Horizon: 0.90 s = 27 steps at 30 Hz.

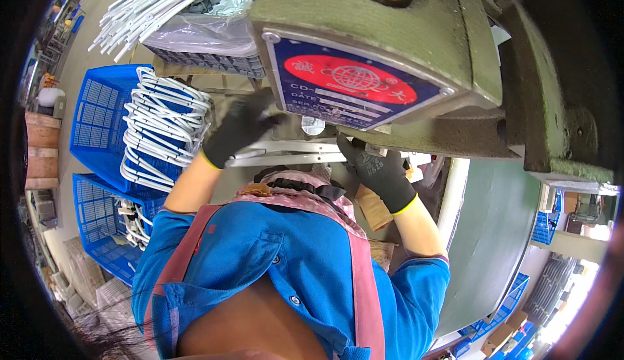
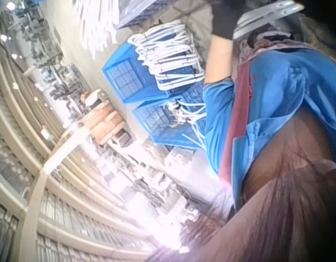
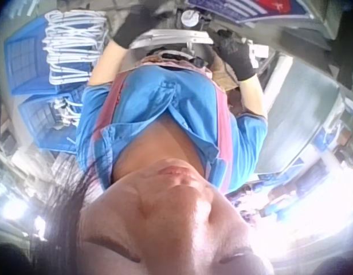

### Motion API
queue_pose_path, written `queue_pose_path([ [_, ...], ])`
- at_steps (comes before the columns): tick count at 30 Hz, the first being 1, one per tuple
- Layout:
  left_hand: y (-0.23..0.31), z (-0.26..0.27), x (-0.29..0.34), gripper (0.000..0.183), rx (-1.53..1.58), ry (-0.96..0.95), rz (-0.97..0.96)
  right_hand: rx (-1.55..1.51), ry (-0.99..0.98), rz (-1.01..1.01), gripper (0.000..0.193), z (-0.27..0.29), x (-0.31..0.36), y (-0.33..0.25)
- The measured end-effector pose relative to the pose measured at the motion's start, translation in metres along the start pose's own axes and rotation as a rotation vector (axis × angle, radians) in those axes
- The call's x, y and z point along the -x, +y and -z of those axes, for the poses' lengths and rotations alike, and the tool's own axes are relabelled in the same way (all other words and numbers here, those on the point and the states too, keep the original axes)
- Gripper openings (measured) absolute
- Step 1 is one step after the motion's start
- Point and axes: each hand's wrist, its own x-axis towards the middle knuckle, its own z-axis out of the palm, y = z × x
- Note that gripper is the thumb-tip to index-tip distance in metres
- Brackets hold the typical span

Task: The person assembles white plastic components by inserting a central hub into a basket of rods and then feeding the assembly into a machine to secure the parts. The finished units are placed into a blue crate.

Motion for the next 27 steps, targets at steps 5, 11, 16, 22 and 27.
queue_pose_path([
  [5, -0.019, 0.093, 0.045, 0.021, -0.289, -0.225, 0.435, -0.145, 0.17, 0.015, 0.058, -0.023, -0.012, 0.011],
  [11, -0.029, 0.091, 0.054, 0.027, 0.191, 0.05, 0.552, -0.117, 0.179, -0.064, 0.042, -0.037, -0.014, 0.018],
  [16, -0.025, 0.086, 0.042, 0.025, 0.196, 0.09, 0.604, -0.413, 0.229, -0.123, 0.038, -0.047, -0.015, 0.015],
  [22, -0.029, 0.086, 0.036, 0.021, 0.105, 0.068, 0.576, 1.413, 0.221, 0.345, 0.054, -0.057, -0.01, 0.041],
  [27, -0.029, 0.088, 0.034, 0.019, 0.119, 0.054, 0.637, 3.468, 0.481, 0.762, 0.058, -0.06, -0.015, 0.056],
])
